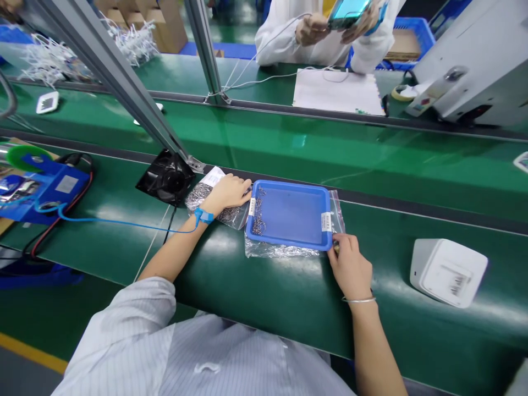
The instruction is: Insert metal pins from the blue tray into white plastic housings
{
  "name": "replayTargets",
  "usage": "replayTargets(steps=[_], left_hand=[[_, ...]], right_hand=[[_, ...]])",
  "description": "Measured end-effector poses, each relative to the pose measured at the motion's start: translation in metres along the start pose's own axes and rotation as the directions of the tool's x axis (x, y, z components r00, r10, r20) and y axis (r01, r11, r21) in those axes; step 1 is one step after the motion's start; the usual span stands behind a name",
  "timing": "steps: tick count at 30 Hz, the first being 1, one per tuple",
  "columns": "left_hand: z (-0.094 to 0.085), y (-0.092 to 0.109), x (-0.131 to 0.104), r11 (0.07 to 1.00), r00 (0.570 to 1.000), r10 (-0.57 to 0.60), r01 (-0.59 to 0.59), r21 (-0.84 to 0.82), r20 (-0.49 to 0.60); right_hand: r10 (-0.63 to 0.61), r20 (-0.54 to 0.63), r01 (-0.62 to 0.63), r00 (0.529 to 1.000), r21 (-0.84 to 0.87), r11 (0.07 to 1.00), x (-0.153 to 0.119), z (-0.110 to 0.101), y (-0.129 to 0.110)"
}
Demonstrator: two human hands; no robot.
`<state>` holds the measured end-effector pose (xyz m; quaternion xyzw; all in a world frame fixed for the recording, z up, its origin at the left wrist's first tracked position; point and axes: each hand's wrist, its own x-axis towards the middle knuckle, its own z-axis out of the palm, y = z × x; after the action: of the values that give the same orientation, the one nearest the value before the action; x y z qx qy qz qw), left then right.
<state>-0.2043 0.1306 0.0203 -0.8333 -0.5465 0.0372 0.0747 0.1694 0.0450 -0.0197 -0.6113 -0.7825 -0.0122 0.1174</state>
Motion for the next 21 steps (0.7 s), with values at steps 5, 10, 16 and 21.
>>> replayTargets(steps=[5, 10, 16, 21], left_hand=[[0.004, 0.001, 0.001, 1.000, 0.996, 0.022, -0.020, 0.021, -0.086], [0.008, 0.001, 0.003, 0.994, 0.983, 0.106, -0.100, 0.046, -0.149], [0.013, -0.003, 0.005, 0.978, 0.953, 0.205, -0.193, 0.075, -0.225], [0.005, -0.006, 0.005, 0.984, 0.925, 0.177, -0.163, 0.070, -0.337]], right_hand=[[0.004, 0.019, -0.004, 1.000, 0.003, 1.000, 0.001, -0.002, -0.001], [-0.001, 0.026, 0.001, 1.000, 0.000, 1.000, 0.002, -0.002, 0.001], [-0.017, 0.023, 0.017, 1.000, -0.003, 1.000, 0.005, 0.001, 0.003], [-0.103, -0.004, 0.103, 0.995, -0.035, 0.994, 0.004, -0.004, 0.006]])
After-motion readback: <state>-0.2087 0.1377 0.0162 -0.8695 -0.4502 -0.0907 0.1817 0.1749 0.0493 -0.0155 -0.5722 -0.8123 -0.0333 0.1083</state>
